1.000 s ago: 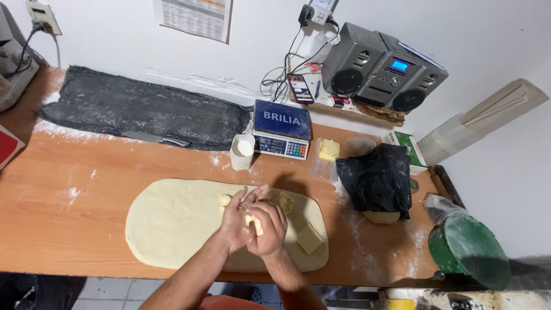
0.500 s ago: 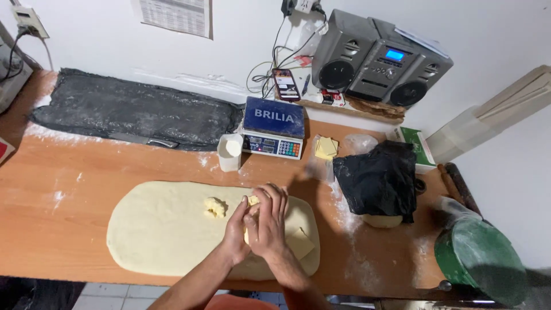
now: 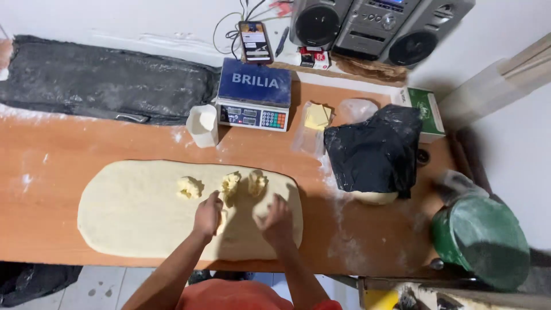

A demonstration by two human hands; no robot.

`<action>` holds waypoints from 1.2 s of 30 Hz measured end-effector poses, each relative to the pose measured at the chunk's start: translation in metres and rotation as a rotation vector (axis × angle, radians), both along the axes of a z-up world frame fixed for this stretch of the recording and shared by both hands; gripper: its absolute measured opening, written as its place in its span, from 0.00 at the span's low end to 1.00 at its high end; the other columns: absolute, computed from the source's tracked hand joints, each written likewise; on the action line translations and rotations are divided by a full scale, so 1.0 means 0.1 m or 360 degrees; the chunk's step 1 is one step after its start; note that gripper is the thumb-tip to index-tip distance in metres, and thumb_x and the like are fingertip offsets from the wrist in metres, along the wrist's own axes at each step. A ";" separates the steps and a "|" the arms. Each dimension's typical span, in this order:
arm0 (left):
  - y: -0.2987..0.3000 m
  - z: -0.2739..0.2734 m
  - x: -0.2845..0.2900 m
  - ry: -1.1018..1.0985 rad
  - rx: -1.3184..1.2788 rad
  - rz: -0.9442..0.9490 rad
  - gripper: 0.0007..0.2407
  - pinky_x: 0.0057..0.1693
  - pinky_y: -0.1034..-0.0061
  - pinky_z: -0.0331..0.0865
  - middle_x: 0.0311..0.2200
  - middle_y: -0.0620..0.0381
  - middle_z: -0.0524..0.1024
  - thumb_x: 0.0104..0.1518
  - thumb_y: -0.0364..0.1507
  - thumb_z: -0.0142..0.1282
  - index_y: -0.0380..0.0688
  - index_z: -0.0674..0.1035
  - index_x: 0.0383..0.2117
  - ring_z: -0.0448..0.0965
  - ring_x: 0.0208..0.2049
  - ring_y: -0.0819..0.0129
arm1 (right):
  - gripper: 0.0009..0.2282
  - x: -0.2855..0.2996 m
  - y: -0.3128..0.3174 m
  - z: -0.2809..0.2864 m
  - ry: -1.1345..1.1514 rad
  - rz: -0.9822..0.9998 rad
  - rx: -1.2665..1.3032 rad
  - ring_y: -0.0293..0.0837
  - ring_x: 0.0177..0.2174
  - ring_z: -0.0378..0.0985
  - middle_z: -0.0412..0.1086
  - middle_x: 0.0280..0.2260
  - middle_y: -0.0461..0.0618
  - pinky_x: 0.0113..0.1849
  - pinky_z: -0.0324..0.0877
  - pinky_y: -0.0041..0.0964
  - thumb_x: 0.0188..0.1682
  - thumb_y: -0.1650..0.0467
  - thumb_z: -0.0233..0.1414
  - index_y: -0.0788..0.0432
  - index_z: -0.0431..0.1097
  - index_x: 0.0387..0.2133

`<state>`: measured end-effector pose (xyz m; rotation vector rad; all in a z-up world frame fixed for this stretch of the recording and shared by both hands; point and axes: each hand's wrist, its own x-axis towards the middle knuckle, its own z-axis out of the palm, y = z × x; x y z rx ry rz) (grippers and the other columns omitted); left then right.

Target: The recorder is placing small pieces of dough onto a larger rolled-out dough sheet in a decorative arrangement.

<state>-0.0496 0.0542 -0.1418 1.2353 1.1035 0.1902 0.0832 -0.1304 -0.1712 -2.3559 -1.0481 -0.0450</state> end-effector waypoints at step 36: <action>0.23 0.21 0.14 -0.1020 -0.0058 0.0216 0.13 0.36 0.72 0.64 0.34 0.51 0.77 0.62 0.34 0.58 0.38 0.78 0.47 0.70 0.30 0.67 | 0.14 -0.69 1.18 1.10 0.0903 0.0236 0.0125 0.36 0.38 0.80 0.77 0.39 0.47 0.40 0.75 0.32 0.53 0.77 0.51 0.62 0.70 0.52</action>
